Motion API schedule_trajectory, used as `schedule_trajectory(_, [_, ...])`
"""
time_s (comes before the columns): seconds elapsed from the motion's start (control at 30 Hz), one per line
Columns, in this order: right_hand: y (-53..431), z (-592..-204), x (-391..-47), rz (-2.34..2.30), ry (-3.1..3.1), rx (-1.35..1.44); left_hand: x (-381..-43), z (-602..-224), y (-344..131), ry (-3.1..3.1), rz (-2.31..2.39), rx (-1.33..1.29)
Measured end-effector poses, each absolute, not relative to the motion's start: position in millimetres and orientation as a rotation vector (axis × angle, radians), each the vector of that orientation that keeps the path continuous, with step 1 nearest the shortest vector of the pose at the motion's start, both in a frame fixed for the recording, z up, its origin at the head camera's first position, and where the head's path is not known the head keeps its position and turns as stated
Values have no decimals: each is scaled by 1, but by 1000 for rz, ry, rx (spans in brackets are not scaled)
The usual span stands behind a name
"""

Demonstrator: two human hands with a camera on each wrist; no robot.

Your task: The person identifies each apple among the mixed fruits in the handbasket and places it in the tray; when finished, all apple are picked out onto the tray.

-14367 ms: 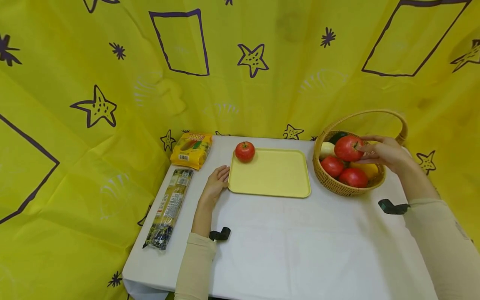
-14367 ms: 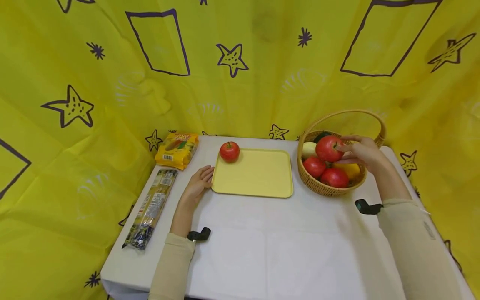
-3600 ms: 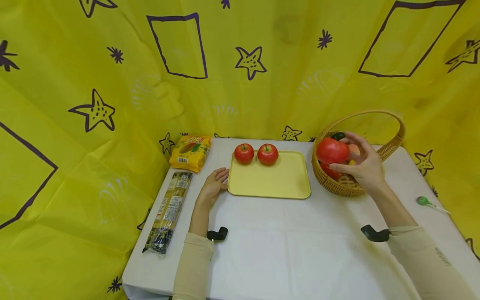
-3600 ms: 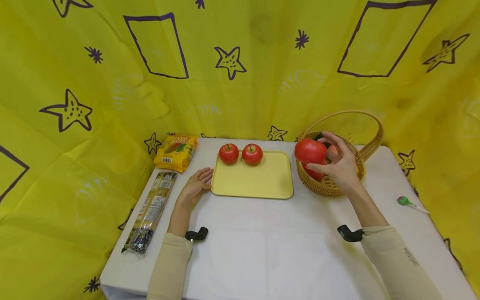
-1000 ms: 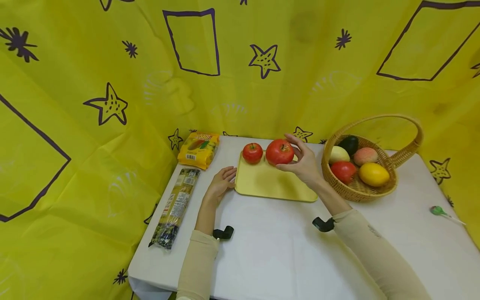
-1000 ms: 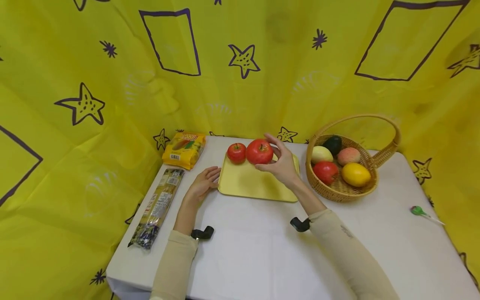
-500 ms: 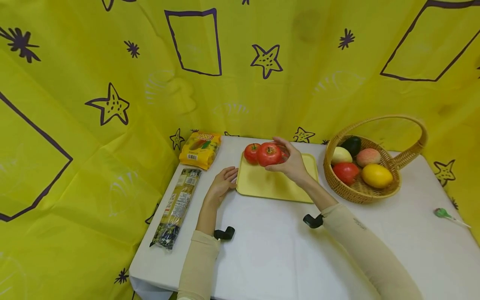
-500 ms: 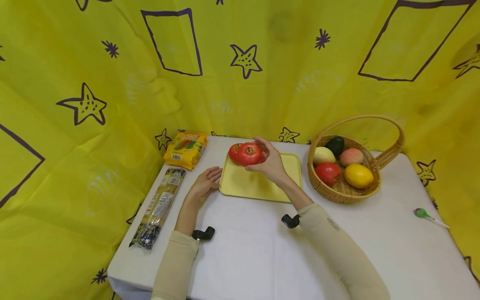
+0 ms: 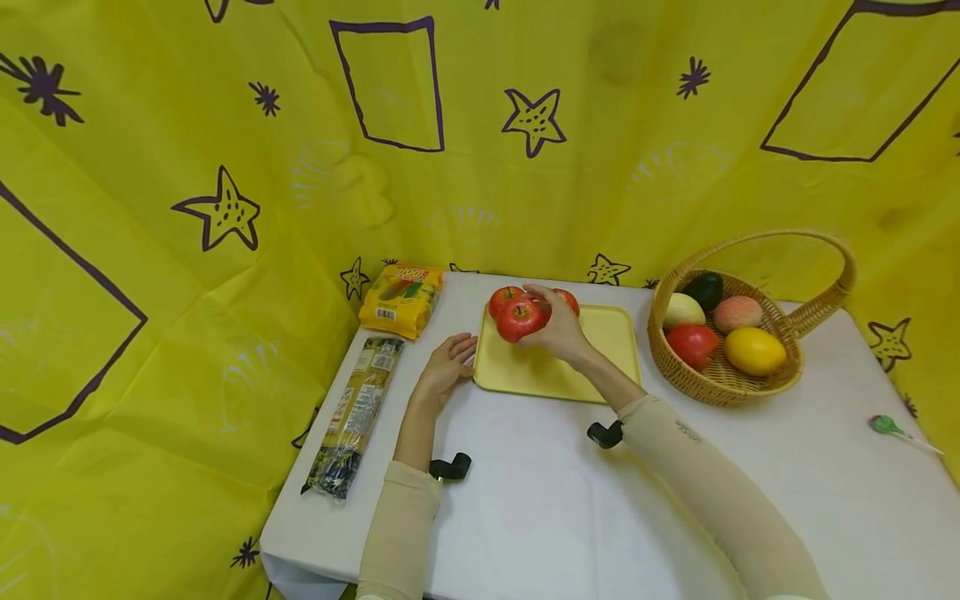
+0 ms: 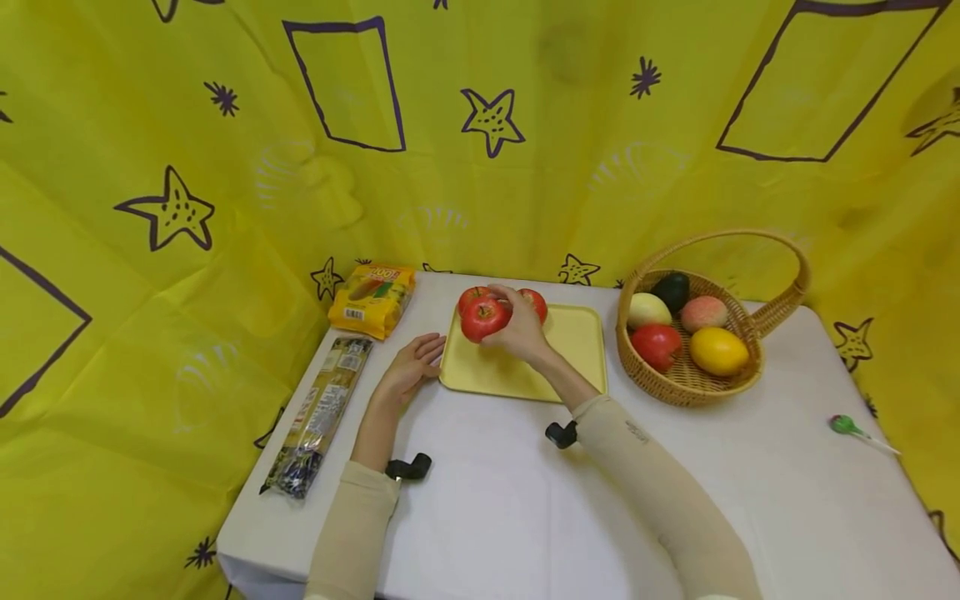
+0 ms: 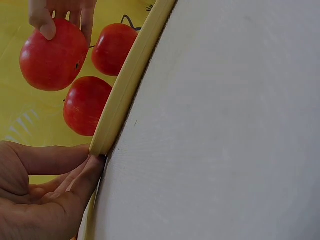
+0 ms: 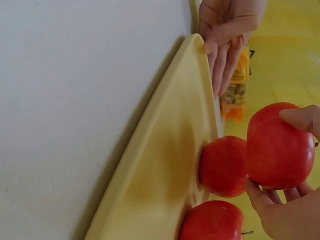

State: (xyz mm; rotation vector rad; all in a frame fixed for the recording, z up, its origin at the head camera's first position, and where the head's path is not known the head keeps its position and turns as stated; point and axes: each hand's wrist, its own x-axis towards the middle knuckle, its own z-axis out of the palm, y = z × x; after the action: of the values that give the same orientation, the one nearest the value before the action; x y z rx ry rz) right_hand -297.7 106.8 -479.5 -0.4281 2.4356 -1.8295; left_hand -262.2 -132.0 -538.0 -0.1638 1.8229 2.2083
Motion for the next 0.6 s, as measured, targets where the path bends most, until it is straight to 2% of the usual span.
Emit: schedule_trajectory(0.6, [81,-499,-294,-1727,2431,-265,-263,-539,-133,1832,2212,-161])
